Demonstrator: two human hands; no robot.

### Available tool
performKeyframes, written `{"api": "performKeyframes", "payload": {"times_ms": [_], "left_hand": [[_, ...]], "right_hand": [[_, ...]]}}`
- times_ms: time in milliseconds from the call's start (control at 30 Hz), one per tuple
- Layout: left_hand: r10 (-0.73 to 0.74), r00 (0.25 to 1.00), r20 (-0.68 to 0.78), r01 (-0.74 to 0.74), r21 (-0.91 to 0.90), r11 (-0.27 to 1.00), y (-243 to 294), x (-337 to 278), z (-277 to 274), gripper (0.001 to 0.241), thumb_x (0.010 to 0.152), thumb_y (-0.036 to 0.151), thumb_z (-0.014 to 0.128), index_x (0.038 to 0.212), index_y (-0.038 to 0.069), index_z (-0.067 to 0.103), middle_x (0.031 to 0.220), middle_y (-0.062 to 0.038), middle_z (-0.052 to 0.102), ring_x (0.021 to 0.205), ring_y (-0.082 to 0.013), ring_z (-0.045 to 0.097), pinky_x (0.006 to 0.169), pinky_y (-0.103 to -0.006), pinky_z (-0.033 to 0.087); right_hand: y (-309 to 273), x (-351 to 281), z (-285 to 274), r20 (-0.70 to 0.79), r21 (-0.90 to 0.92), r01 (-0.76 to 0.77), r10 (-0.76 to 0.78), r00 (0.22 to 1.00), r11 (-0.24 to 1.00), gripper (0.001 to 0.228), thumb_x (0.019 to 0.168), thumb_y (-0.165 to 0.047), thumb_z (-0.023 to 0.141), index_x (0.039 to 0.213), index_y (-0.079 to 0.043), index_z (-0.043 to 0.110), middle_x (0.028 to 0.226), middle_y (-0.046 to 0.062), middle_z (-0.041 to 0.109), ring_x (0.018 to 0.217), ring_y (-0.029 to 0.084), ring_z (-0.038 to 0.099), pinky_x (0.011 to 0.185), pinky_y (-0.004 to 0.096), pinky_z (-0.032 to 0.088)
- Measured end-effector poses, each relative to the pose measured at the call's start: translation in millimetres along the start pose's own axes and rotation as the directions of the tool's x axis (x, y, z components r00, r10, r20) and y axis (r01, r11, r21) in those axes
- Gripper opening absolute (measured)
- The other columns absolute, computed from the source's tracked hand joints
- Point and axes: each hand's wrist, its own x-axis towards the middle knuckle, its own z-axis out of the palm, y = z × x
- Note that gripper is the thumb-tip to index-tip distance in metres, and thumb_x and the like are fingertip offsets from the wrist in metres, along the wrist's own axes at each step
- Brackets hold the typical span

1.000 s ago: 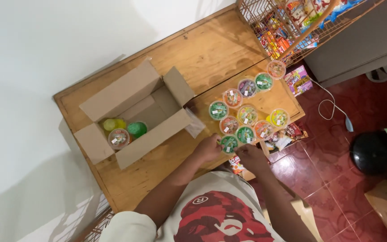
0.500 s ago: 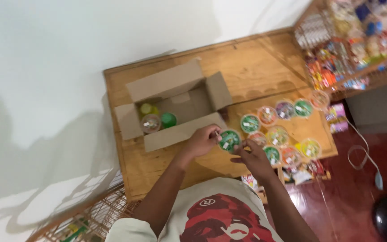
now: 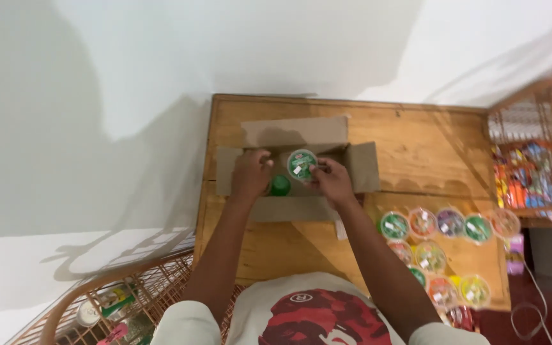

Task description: The person writes on the lids of plastic cups with a pen and then packs the cups into a cardboard box.

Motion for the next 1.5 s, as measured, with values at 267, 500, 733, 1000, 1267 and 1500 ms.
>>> {"api": "performKeyframes", "payload": {"times_ms": [267, 500, 733, 1000, 1267, 1500], "left_hand": [[-0.163, 0.986, 0.04, 0.121, 0.499, 0.858, -7, 16, -25, 0.05, 0.083, 0.043, 0.079, 0.123, 0.016, 0.068, 0.129, -0.013, 0.058, 0.126, -0.0366, 0.048, 0.093, -0.0569, 0.049], [-0.153, 0.983, 0.101, 0.066, 0.585, 0.808, -23, 27, -6, 0.043, 0.086, 0.04, 0.08, 0.12, 0.014, 0.072, 0.127, -0.012, 0.063, 0.131, -0.0343, 0.049, 0.109, -0.0625, 0.038], [-0.308, 0.941, 0.14, 0.182, 0.559, 0.809, -26, 43, -8, 0.043, 0.083, 0.035, 0.082, 0.118, 0.013, 0.073, 0.131, -0.014, 0.06, 0.134, -0.037, 0.043, 0.108, -0.0623, 0.038], [-0.279, 0.937, 0.209, 0.137, 0.513, 0.848, -12, 37, -19, 0.04, 0.086, 0.033, 0.079, 0.124, 0.025, 0.072, 0.136, -0.01, 0.053, 0.135, -0.0344, 0.039, 0.111, -0.0631, 0.032], [-0.187, 0.974, 0.128, 0.101, 0.492, 0.865, -23, 31, 1, 0.038, 0.088, 0.026, 0.076, 0.124, 0.02, 0.069, 0.135, -0.014, 0.053, 0.132, -0.0369, 0.04, 0.108, -0.0623, 0.031], [0.152, 0.985, 0.078, -0.146, -0.073, 0.987, 29, 0, 39, 0.026, 0.094, 0.015, 0.068, 0.119, 0.009, 0.067, 0.12, -0.016, 0.063, 0.107, -0.036, 0.063, 0.088, -0.0489, 0.053]], "right_hand": [[66, 85, 5, 0.042, -0.073, -0.217, 0.22, 0.975, 0.973, 0.028, 0.096, -0.01, 0.066, 0.121, 0.002, 0.061, 0.099, 0.012, 0.068, 0.08, 0.023, 0.072, 0.069, 0.039, 0.064], [55, 89, 21, 0.102, -0.215, -0.161, 0.186, 0.977, 0.963, 0.028, 0.096, -0.017, 0.067, 0.118, 0.001, 0.067, 0.099, 0.009, 0.07, 0.084, 0.018, 0.068, 0.067, 0.034, 0.06], [71, 98, 25, 0.056, -0.478, -0.071, 0.111, 0.992, 0.876, 0.029, 0.095, -0.022, 0.071, 0.115, 0.0, 0.071, 0.096, 0.011, 0.073, 0.078, 0.016, 0.065, 0.067, 0.031, 0.054], [84, 100, 25, 0.05, -0.356, -0.083, 0.108, 0.993, 0.931, 0.026, 0.096, -0.022, 0.069, 0.112, -0.002, 0.07, 0.091, 0.007, 0.071, 0.077, 0.015, 0.067, 0.067, 0.032, 0.057], [82, 95, 6, 0.14, -0.34, -0.09, 0.145, 0.98, 0.936, 0.029, 0.102, -0.027, 0.065, 0.113, -0.001, 0.07, 0.093, 0.003, 0.067, 0.081, 0.012, 0.061, 0.071, 0.029, 0.052], [11, -32, -34, 0.073, -0.536, 0.143, -0.123, 0.99, 0.832, 0.03, 0.097, -0.025, 0.069, 0.115, -0.002, 0.069, 0.095, 0.0, 0.072, 0.088, 0.008, 0.065, 0.077, 0.025, 0.054]]}}
